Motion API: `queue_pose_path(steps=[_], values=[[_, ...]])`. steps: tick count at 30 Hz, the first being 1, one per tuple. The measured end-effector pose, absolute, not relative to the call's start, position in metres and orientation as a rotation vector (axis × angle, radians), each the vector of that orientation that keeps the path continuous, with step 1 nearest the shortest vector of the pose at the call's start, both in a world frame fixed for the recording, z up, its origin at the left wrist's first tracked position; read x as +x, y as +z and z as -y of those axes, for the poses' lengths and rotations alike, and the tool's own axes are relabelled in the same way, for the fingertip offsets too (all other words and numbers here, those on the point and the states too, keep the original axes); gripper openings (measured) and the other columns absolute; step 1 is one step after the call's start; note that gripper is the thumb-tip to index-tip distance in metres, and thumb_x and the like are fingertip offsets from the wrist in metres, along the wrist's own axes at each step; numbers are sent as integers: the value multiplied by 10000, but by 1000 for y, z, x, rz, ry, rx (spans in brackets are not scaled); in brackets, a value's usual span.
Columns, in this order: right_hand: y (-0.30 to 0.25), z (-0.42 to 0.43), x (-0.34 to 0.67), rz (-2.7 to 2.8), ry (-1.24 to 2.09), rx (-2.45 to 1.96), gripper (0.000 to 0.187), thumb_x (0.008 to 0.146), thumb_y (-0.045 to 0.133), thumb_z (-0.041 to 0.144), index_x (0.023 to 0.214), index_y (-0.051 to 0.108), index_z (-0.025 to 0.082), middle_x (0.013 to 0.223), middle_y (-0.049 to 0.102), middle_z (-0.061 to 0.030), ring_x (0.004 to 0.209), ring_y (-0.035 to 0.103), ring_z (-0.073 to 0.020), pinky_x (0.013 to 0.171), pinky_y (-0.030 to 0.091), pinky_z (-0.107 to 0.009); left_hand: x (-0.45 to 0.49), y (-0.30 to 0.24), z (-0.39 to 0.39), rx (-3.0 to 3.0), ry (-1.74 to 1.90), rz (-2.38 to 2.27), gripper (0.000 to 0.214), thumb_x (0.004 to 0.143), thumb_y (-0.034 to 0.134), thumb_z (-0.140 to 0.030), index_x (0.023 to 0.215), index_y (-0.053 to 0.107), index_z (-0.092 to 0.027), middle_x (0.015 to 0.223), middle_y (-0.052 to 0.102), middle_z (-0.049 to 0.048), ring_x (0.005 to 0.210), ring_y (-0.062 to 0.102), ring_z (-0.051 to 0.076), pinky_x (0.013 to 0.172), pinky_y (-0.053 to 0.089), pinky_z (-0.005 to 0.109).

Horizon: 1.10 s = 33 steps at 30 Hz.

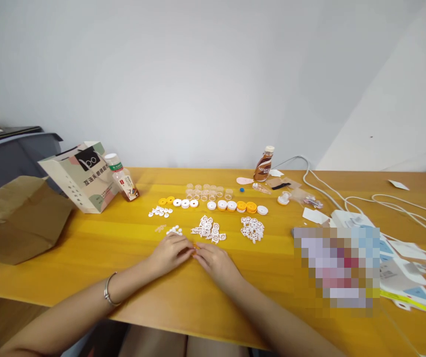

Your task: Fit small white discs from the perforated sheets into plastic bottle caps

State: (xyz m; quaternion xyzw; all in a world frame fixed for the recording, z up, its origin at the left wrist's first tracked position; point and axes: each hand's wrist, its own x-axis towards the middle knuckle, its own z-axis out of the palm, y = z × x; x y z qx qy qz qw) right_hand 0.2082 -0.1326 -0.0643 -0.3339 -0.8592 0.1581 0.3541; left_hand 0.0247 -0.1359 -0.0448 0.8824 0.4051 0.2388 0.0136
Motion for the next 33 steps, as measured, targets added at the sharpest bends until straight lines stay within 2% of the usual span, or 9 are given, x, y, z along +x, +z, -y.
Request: queue_pose_path(steps=[5,12,15,18,22,25,29,33], values=[[-63,133,208,2195,497,-841,172,800,489,228,876,640,259,968,662,-36,890,614,-190,807,495,-348,31,-45,134,2604,769,-1363,152,821,457,-248,808,592,-179,757,607,17,719,557,137,674,409,266],[-59,131,209,2104,697,-859,107,771,536,248,840,617,234,950,625,-45,893,582,-178,826,465,-348,29,-46,139,2774,776,-1312,149,817,453,-246,826,588,-183,769,599,25,717,545,145,681,408,284],[-55,131,207,1949,930,-896,107,749,564,293,817,588,214,880,617,-37,851,590,-167,804,476,-335,26,-44,141,2823,898,-1296,161,829,435,-239,864,581,-181,780,603,33,716,545,142,689,403,289],[-51,129,203,1732,1249,-895,197,713,602,322,860,545,204,832,629,-27,803,612,-154,769,499,-311,24,-41,141,2859,1006,-1275,173,838,423,-233,880,581,-179,784,605,43,725,549,138,709,402,290],[-43,124,198,1564,1446,-878,266,656,656,317,871,547,203,826,647,-28,810,621,-158,802,487,-330,24,-36,140,2864,1026,-1285,174,841,419,-229,882,582,-184,800,611,39,744,552,135,738,397,297],[-38,118,196,1528,1486,-901,294,638,669,316,886,563,201,819,658,-32,794,629,-167,805,486,-354,19,-28,134,2811,997,-1286,181,845,421,-242,895,587,-191,822,616,34,755,551,135,726,398,289],[-37,110,194,1469,1378,-981,306,617,681,333,866,576,189,804,664,-39,789,635,-180,814,481,-371,0,-14,112,2648,920,-1332,196,842,431,-247,905,605,-180,831,611,46,759,555,134,691,419,252],[-41,109,195,1431,1343,-1012,316,614,683,332,875,582,187,789,661,-35,797,635,-184,825,477,-371,-17,-10,88,2699,582,-1286,189,817,448,-178,855,633,-185,812,615,37,752,563,139,683,419,232]])
